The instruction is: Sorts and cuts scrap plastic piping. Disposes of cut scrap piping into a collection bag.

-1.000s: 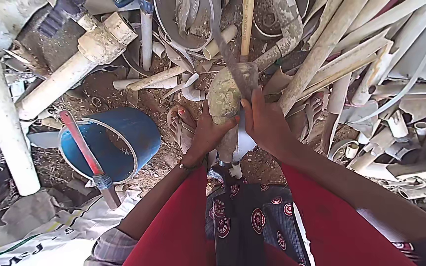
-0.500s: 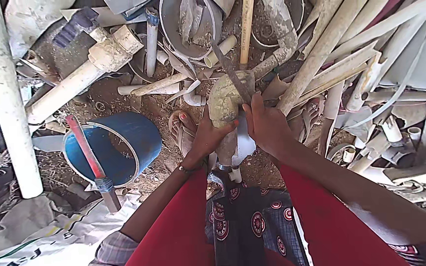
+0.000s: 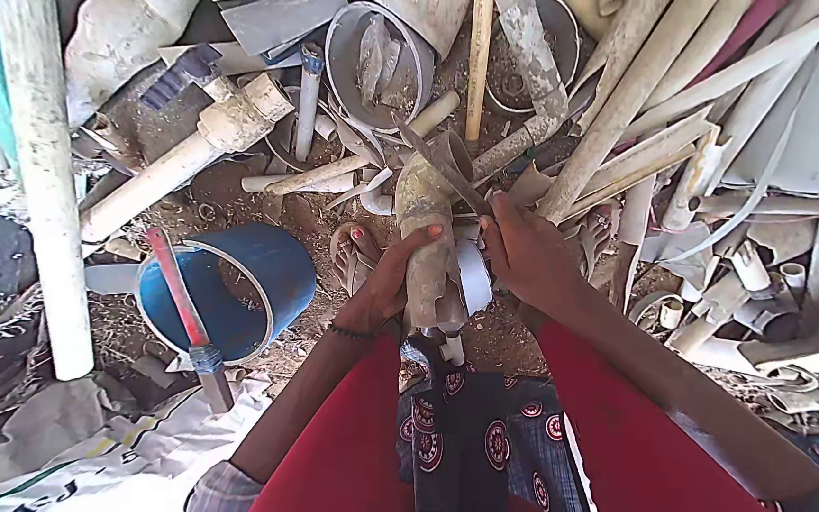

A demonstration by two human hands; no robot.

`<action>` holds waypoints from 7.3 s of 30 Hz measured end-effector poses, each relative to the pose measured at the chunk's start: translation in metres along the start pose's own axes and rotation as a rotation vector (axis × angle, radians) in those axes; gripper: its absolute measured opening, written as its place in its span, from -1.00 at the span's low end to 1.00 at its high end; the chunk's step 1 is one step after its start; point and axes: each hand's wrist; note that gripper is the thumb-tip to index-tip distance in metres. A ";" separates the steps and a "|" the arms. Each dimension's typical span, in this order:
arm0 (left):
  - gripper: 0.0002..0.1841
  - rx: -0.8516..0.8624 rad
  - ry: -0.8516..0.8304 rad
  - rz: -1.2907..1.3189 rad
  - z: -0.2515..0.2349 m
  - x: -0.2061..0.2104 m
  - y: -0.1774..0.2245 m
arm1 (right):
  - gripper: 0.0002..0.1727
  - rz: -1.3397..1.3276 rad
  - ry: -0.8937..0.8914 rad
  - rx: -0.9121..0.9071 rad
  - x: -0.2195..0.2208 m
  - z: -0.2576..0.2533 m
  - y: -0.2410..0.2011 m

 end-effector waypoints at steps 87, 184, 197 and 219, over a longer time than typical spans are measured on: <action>0.29 0.957 0.214 -1.071 0.066 0.008 0.065 | -0.44 -0.206 0.332 -0.249 -0.022 0.034 0.034; -0.36 0.962 -0.467 0.115 0.273 0.048 0.200 | -0.47 0.211 0.742 -0.669 -0.168 0.246 -0.193; -0.46 0.927 -0.280 -0.069 0.271 0.072 0.189 | -0.49 0.374 0.875 -0.628 -0.187 0.231 -0.169; -0.47 1.030 -0.467 0.173 0.265 0.073 0.191 | -0.51 0.235 0.699 -0.698 -0.208 0.237 -0.165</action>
Point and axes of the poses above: each hand's wrist, its own z-axis away from the middle knuckle, its own x-axis out of the palm, y = z × x, and after that the axes turned 12 degrees about x, right-handed
